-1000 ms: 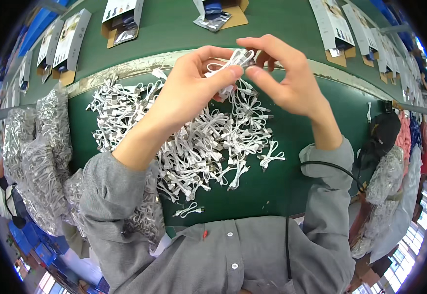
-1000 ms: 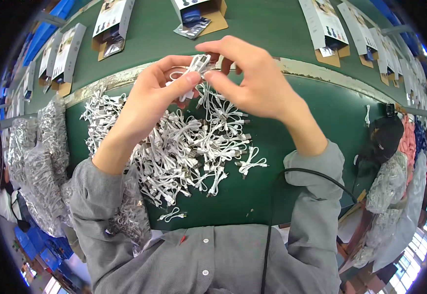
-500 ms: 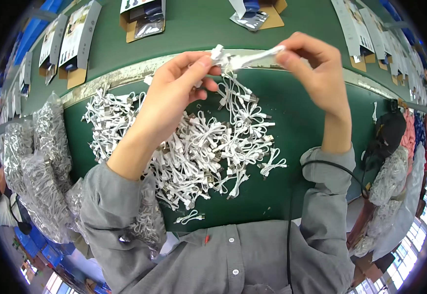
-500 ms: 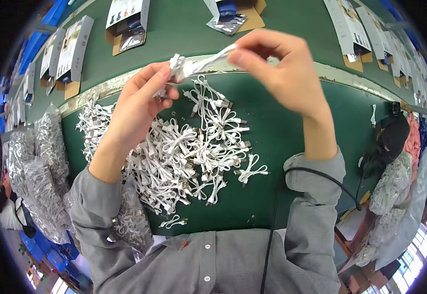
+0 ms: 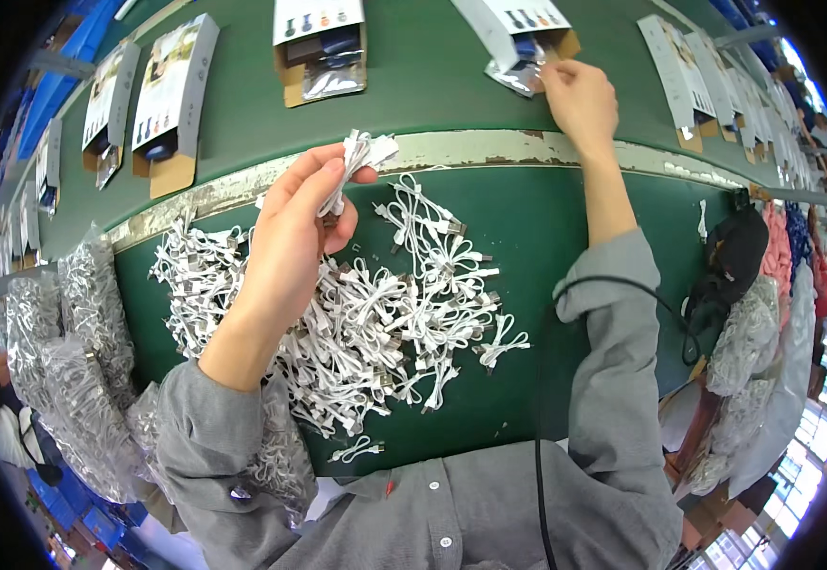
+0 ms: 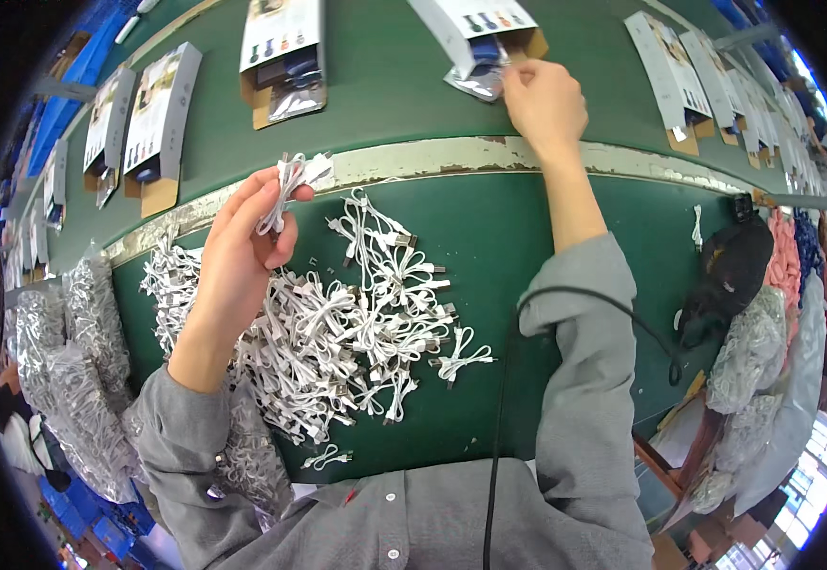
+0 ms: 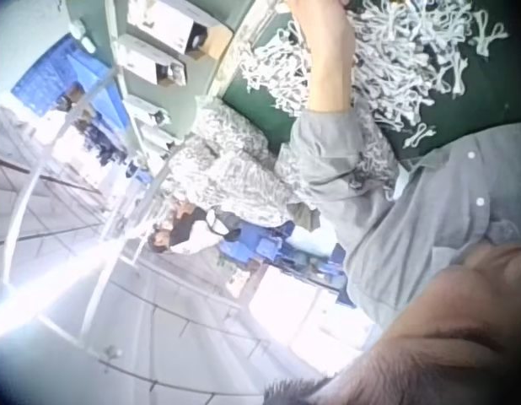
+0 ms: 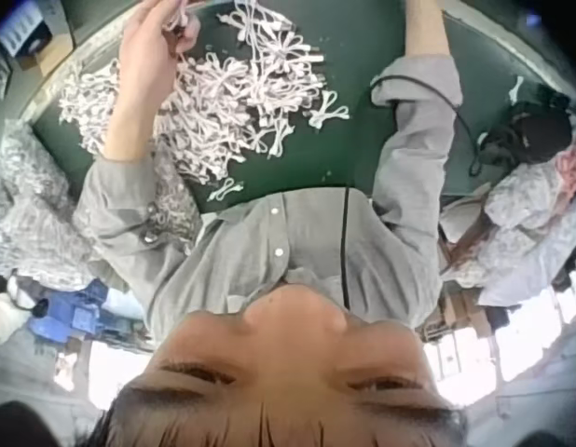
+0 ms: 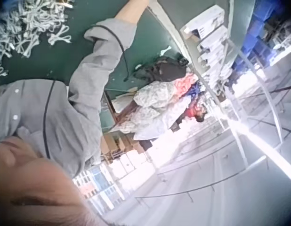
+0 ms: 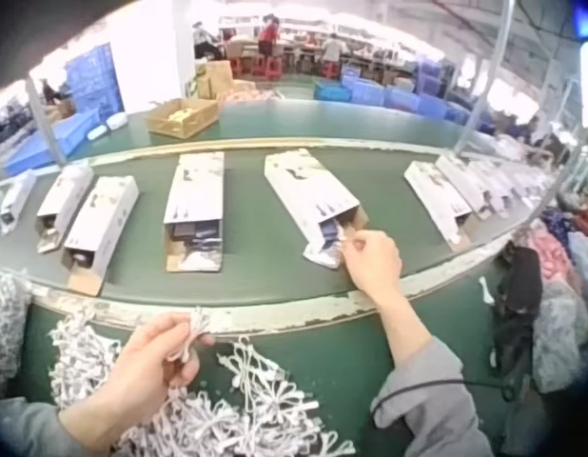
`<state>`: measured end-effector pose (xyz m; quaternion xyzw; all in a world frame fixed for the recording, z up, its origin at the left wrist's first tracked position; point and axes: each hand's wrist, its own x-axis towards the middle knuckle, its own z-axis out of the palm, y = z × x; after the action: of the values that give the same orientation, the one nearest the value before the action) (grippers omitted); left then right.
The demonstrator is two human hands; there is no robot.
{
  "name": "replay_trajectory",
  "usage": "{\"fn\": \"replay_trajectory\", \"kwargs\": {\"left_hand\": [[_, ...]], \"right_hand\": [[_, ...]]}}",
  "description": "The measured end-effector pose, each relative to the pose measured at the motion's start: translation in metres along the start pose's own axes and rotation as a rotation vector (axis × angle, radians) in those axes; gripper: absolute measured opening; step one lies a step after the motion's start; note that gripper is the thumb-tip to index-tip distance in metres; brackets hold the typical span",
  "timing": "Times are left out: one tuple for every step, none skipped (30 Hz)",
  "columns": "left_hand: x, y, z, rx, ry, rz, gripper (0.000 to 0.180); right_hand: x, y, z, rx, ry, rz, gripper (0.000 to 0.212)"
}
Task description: Packaging white USB cables into small cardboard boxes on a factory assembly line.
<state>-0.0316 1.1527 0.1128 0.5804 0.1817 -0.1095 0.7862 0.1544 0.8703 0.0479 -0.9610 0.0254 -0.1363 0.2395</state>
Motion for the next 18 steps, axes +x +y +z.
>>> {"fn": "replay_trajectory", "kwargs": {"left_hand": [[-0.001,0.002,0.003,0.013,0.001,0.005,0.032],[-0.002,0.003,0.005,0.026,0.002,0.008,0.033],[-0.001,0.002,0.004,0.018,-0.046,0.017,0.034],[0.000,-0.001,0.005,0.051,-0.045,0.024,0.034],[0.003,-0.004,0.007,0.082,-0.047,0.040,0.035],[0.004,-0.004,0.007,0.103,-0.074,0.045,0.037],[0.001,-0.004,0.007,0.108,-0.059,0.050,0.038],[-0.001,-0.005,0.005,0.116,-0.041,0.056,0.039],[-0.001,-0.007,0.005,0.103,-0.050,0.056,0.039],[-0.001,-0.007,0.006,0.095,-0.030,0.085,0.040],[-0.002,-0.006,0.008,0.086,-0.008,0.113,0.040],[-0.001,-0.004,0.008,0.104,-0.017,0.131,0.040],[0.000,-0.004,0.010,0.048,-0.008,0.110,0.039],[0.000,-0.004,0.012,-0.009,0.001,0.090,0.037],[-0.001,-0.005,0.011,-0.085,0.012,0.081,0.033],[0.000,-0.005,0.008,-0.084,0.018,0.089,0.033],[0.001,-0.005,0.004,-0.071,0.074,0.106,0.032],[0.002,-0.006,0.003,-0.064,0.121,0.117,0.031]], "right_hand": [[-0.002,0.001,-0.005,0.009,0.089,0.017,0.035],[-0.001,0.004,-0.013,0.115,0.073,-0.015,0.033],[-0.004,-0.004,-0.032,0.214,0.056,-0.035,0.031],[-0.014,-0.029,-0.048,0.417,0.003,-0.095,0.026],[-0.023,-0.046,-0.058,0.563,-0.113,-0.215,0.026],[-0.036,-0.061,-0.066,0.708,-0.231,-0.331,0.026],[-0.056,-0.079,-0.068,0.717,-0.355,-0.493,0.034],[-0.072,-0.095,-0.070,0.659,-0.489,-0.619,0.039],[-0.087,-0.105,-0.070,0.664,-0.598,-0.674,0.040],[-0.094,-0.104,-0.061,0.600,-0.553,-0.806,0.035],[-0.095,-0.105,-0.060,0.548,-0.513,-0.875,0.026],[-0.095,-0.104,-0.058,0.513,-0.477,-0.885,0.022],[-0.095,-0.101,-0.056,0.478,-0.442,-0.895,0.018],[-0.095,-0.099,-0.056,0.473,-0.424,-0.859,0.015],[-0.094,-0.099,-0.056,0.497,-0.465,-0.816,0.014],[-0.092,-0.098,-0.056,0.519,-0.508,-0.773,0.014],[-0.085,-0.099,-0.058,0.563,-0.525,-0.758,0.014],[-0.079,-0.094,-0.064,0.560,-0.554,-0.648,0.014]]}}
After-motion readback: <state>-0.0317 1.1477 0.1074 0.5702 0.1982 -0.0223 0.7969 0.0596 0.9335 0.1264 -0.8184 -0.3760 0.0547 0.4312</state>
